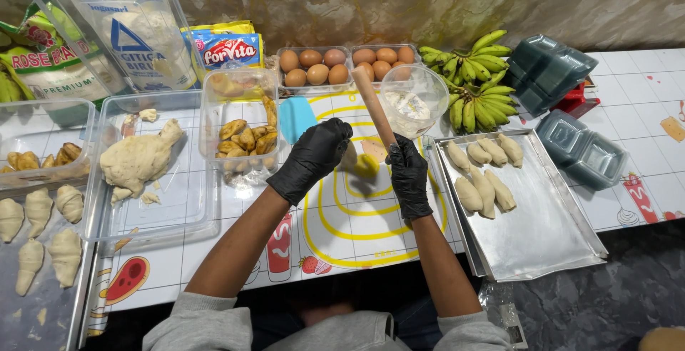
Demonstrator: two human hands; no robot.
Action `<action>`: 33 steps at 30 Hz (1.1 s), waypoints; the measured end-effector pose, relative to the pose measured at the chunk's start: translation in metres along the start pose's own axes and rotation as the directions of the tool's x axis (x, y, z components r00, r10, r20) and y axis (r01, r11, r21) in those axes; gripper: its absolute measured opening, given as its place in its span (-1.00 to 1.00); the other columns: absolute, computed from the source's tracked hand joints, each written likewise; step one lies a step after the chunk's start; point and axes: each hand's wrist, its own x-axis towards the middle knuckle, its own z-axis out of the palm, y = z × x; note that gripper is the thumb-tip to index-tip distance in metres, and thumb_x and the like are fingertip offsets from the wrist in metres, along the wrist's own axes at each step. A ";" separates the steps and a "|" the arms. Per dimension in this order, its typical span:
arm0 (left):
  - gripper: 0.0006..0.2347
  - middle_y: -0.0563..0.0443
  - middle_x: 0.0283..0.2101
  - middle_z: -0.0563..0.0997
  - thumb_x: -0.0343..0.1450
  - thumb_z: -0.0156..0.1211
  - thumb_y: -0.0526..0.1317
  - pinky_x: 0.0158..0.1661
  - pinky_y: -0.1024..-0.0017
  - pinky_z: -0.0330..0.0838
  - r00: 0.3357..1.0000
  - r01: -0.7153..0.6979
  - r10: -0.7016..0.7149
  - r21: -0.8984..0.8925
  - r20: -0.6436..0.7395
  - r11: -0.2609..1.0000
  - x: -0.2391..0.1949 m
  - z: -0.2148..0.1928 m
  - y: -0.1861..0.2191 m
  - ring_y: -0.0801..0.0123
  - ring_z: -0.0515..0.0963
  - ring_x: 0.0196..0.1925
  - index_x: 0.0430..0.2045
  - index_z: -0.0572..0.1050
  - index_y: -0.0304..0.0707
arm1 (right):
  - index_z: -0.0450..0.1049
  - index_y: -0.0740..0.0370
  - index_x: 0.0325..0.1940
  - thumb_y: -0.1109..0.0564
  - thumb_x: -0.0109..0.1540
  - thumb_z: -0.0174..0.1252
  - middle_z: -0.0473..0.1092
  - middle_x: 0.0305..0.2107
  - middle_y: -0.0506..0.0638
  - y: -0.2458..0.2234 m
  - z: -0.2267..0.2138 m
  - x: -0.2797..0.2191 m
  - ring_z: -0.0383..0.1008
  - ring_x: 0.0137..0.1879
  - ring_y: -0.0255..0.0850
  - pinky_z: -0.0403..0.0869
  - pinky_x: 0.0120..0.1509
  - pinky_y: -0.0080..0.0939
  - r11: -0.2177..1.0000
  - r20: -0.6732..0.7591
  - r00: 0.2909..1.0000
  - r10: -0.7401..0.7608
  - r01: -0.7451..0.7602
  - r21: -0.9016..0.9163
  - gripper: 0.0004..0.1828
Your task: Rolling out small pieces of dough and shaping them around banana slices to make individual pastries.
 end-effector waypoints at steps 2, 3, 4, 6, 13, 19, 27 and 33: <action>-0.89 -0.12 -0.30 0.62 0.46 0.15 -0.20 -0.13 0.14 0.61 0.999 -0.019 0.018 -0.004 -0.046 1.000 -0.005 -0.015 0.016 -0.05 0.66 -0.13 -0.24 0.54 -0.16 | 0.63 0.01 -0.16 -0.08 0.33 0.13 0.54 -0.61 -0.20 -0.067 -0.010 -0.008 0.53 -0.29 -0.44 0.46 0.03 -0.47 0.975 -0.009 0.995 0.100 -0.099 -0.198 -0.78; -0.89 -0.11 -0.30 0.63 0.45 0.17 -0.21 -0.13 0.17 0.61 0.995 -0.037 0.036 -0.011 -0.089 0.999 -0.008 -0.022 0.025 -0.02 0.66 -0.13 -0.22 0.55 -0.16 | 0.66 0.22 -0.19 0.07 0.37 0.09 0.54 -0.60 -0.15 -0.100 -0.016 -0.013 0.47 -0.25 -0.51 0.38 0.16 -0.56 0.900 -0.036 0.980 0.198 -0.196 -0.390 -0.73; -0.89 -0.11 -0.30 0.63 0.45 0.17 -0.21 -0.13 0.17 0.61 0.995 -0.038 0.037 -0.010 -0.088 0.999 -0.017 -0.009 0.020 -0.02 0.66 -0.13 -0.22 0.55 -0.16 | 0.66 0.22 -0.19 0.07 0.37 0.09 0.54 -0.60 -0.15 -0.116 -0.006 -0.013 0.47 -0.25 -0.51 0.38 0.16 -0.56 0.900 -0.036 0.979 0.199 -0.197 -0.390 -0.73; -0.87 -0.08 -0.30 0.59 0.47 0.14 -0.19 -0.18 0.23 0.59 0.967 -0.179 0.221 0.287 -0.124 0.941 -0.036 0.020 0.012 0.03 0.64 -0.15 -0.20 0.51 -0.19 | 0.64 0.28 0.02 0.00 0.40 0.11 0.65 -0.27 -0.07 -0.145 0.012 -0.013 0.50 0.10 -0.41 0.33 0.26 -0.54 0.820 -0.398 0.800 0.448 -0.545 -0.174 -0.66; -0.84 -0.23 -0.20 0.55 0.50 0.06 -0.21 -0.12 0.19 0.56 0.907 -0.312 0.417 0.572 -0.058 0.758 -0.134 0.143 0.004 -0.07 0.61 -0.08 -0.11 0.44 -0.24 | 0.62 0.10 0.07 -0.09 0.32 0.18 0.59 -0.26 -0.14 -0.097 0.008 -0.007 0.48 0.02 -0.37 0.34 0.16 -0.47 0.923 -0.161 0.976 0.147 -0.194 -0.333 -0.66; -0.63 -0.40 -0.01 0.60 0.51 0.10 -0.09 0.08 0.09 0.49 0.961 -0.214 0.278 0.633 -0.001 0.744 -0.153 0.127 0.048 -0.15 0.61 0.07 0.07 0.45 -0.45 | 0.59 -0.12 0.12 -0.19 0.22 0.26 0.52 -0.25 -0.23 -0.047 -0.025 -0.011 0.46 -0.09 -0.33 0.35 0.05 -0.39 0.887 0.177 0.954 -0.244 0.293 -0.358 -0.59; -0.54 -0.51 -0.02 0.56 0.48 0.13 0.03 0.07 -0.06 0.49 0.977 -0.106 0.165 0.364 -0.136 0.926 -0.169 0.137 0.046 -0.32 0.58 0.11 0.06 0.45 -0.47 | 0.54 -0.51 0.16 -0.36 0.12 0.31 0.43 -0.26 -0.34 -0.031 -0.052 -0.036 0.44 -0.15 -0.31 0.37 -0.07 -0.25 0.607 0.538 0.679 -0.500 0.718 -0.341 -0.49; -0.51 -0.41 0.06 0.58 0.47 0.14 0.10 0.19 -0.03 0.38 0.987 -0.111 0.138 0.266 -0.086 0.958 -0.158 0.081 0.067 -0.27 0.52 0.22 0.16 0.48 -0.28 | 0.14 -0.59 0.52 -0.37 0.09 0.23 0.25 0.33 -0.15 -0.036 -0.041 -0.046 0.37 0.34 -0.14 0.37 0.30 -0.09 0.558 0.590 0.734 -0.335 0.659 -0.504 -0.11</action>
